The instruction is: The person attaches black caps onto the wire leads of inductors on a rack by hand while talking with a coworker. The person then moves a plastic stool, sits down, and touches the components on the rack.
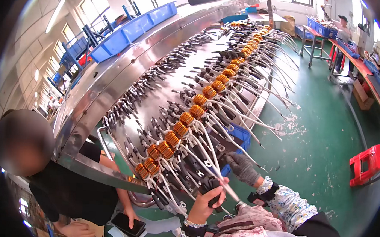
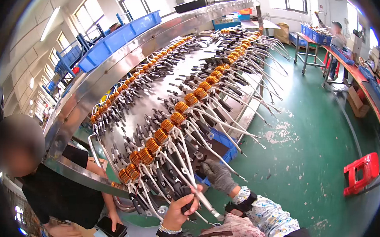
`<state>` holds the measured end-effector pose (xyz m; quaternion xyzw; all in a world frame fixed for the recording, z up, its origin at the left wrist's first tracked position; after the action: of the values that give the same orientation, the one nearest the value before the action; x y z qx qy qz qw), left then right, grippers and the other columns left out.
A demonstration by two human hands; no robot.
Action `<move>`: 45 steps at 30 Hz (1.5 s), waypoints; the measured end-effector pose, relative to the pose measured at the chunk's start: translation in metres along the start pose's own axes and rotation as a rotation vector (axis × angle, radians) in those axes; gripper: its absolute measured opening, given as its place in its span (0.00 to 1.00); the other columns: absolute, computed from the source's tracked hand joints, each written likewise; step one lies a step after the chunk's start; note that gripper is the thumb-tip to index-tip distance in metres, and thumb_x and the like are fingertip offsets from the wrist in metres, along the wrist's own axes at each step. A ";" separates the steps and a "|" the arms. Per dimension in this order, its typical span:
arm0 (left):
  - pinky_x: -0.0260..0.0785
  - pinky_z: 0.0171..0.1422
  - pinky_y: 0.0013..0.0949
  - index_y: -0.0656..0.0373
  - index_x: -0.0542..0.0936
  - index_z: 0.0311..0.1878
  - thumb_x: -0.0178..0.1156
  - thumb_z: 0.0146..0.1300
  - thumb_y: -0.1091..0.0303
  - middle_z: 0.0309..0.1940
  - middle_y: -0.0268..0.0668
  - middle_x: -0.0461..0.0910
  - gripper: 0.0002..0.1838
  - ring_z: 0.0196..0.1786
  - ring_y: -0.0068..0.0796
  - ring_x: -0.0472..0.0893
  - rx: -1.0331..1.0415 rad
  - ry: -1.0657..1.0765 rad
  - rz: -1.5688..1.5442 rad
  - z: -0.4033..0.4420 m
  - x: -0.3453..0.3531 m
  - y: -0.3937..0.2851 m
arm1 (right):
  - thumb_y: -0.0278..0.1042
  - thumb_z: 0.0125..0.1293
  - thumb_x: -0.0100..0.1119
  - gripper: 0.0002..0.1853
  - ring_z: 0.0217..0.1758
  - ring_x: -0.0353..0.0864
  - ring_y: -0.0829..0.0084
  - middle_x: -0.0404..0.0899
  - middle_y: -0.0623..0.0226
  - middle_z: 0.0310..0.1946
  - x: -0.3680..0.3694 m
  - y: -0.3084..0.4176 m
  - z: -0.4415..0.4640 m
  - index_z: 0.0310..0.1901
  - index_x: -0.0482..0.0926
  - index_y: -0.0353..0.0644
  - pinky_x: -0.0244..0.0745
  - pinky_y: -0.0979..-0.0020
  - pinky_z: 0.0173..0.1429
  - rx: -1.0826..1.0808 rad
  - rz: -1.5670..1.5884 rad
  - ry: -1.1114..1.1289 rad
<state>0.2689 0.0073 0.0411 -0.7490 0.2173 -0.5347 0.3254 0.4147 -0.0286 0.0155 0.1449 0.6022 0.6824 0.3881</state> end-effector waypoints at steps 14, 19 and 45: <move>0.51 0.17 0.16 0.61 0.73 0.43 0.54 0.61 0.71 0.46 0.42 0.70 0.09 0.19 0.17 0.69 0.103 -0.018 -0.085 -0.019 -0.010 -0.012 | 0.40 0.64 0.50 0.12 0.35 0.77 0.48 0.77 0.48 0.30 0.034 0.034 0.015 0.38 0.76 0.40 0.71 0.56 0.38 -0.041 -0.113 -0.330; 0.51 0.17 0.16 0.61 0.73 0.44 0.54 0.61 0.71 0.45 0.42 0.69 0.09 0.18 0.16 0.68 0.091 -0.045 -0.084 -0.023 -0.016 -0.009 | 0.37 0.62 0.51 0.12 0.36 0.76 0.48 0.76 0.47 0.31 0.031 0.038 0.041 0.40 0.76 0.39 0.71 0.58 0.38 0.000 -0.234 -0.217; 0.67 0.24 0.21 0.63 0.73 0.43 0.54 0.59 0.71 0.42 0.43 0.68 0.10 0.15 0.18 0.68 0.120 -0.166 -0.042 -0.027 -0.016 -0.001 | 0.38 0.61 0.50 0.10 0.25 0.76 0.51 0.75 0.51 0.21 0.027 0.047 0.051 0.30 0.74 0.40 0.70 0.54 0.32 -0.070 -0.375 -0.020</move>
<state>0.2381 0.0122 0.0373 -0.7744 0.1416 -0.4894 0.3752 0.4147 0.0277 0.0642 0.0235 0.5909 0.6172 0.5190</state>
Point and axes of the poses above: each hand's wrist, its own z-axis towards the middle knuckle, its own x-axis out of the palm, y = z × x, the point moved 8 cm from there along z, towards the middle knuckle
